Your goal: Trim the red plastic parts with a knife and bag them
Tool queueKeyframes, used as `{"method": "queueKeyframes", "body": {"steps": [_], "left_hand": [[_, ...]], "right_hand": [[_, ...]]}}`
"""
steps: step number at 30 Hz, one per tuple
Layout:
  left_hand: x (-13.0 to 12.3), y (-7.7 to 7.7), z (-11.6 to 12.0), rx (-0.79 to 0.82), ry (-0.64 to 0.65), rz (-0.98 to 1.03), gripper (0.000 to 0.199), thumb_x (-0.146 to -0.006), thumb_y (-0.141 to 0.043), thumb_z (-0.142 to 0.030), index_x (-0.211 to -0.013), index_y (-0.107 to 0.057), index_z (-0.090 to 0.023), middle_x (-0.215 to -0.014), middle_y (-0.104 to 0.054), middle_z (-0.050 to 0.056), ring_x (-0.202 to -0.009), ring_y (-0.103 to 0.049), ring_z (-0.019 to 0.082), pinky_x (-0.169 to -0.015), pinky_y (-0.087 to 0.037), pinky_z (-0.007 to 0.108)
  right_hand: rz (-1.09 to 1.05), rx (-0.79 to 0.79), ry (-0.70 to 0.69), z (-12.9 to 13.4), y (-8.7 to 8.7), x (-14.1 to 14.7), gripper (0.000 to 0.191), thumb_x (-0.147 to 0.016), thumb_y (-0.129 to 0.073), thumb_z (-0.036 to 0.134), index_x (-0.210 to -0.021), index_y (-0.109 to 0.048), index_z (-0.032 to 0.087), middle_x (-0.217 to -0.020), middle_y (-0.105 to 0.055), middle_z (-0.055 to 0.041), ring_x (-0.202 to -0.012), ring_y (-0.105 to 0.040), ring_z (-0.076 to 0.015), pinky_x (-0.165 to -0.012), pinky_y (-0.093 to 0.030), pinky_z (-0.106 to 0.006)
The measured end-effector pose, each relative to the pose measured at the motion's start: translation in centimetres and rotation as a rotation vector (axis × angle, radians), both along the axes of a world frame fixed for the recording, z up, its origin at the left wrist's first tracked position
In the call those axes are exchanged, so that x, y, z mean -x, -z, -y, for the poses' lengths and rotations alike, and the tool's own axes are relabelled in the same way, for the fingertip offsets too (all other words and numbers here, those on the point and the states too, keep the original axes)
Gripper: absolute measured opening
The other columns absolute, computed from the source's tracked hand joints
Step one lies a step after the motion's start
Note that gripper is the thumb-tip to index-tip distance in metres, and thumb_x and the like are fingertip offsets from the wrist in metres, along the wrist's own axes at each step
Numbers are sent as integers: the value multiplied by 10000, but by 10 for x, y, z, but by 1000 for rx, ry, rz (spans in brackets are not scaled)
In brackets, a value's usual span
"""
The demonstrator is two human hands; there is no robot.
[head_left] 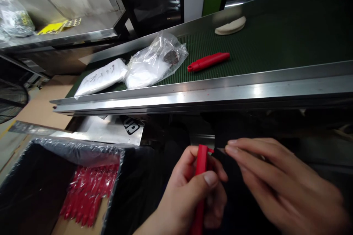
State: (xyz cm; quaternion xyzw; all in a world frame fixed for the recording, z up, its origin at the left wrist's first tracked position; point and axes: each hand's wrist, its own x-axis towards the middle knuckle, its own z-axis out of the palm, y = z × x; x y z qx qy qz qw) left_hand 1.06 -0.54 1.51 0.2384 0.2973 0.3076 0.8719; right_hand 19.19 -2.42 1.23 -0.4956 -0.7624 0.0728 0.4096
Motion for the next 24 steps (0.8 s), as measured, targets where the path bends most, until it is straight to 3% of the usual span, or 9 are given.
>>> {"method": "queueKeyframes", "body": {"steps": [16,20,24], "left_hand": [[-3,3,-1,68,-23,53,172,-866,-593,-346,-944,-536,-204,-559,-543,-21,-384,-426,49,-314,-336,94],[-2,2,2,24,-44,96,156,-868,-607,-312,-944,-555,-187,-758,-622,15,-387,-470,30,-311,-328,89],[-3,7,11,13,0,287,243,-809,-704,-263,-965,-548,-162,-880,-677,68,-537,-589,47,-456,-448,97]], "right_hand": [[37,-32,-16,5,0,10,354,-851,-552,-41,-1163,-655,89,-1135,-621,-109,-1088,-579,-184,-910,-490,-323],[41,-23,-35,2,4,7,335,-869,-546,-18,-1165,-654,94,-1134,-624,-102,-1079,-584,-170,-914,-492,-308],[-8,-34,160,-2,7,-1,357,-860,-583,-3,-1184,-653,130,-1147,-637,-73,-1039,-610,-142,-945,-475,-281]]}}
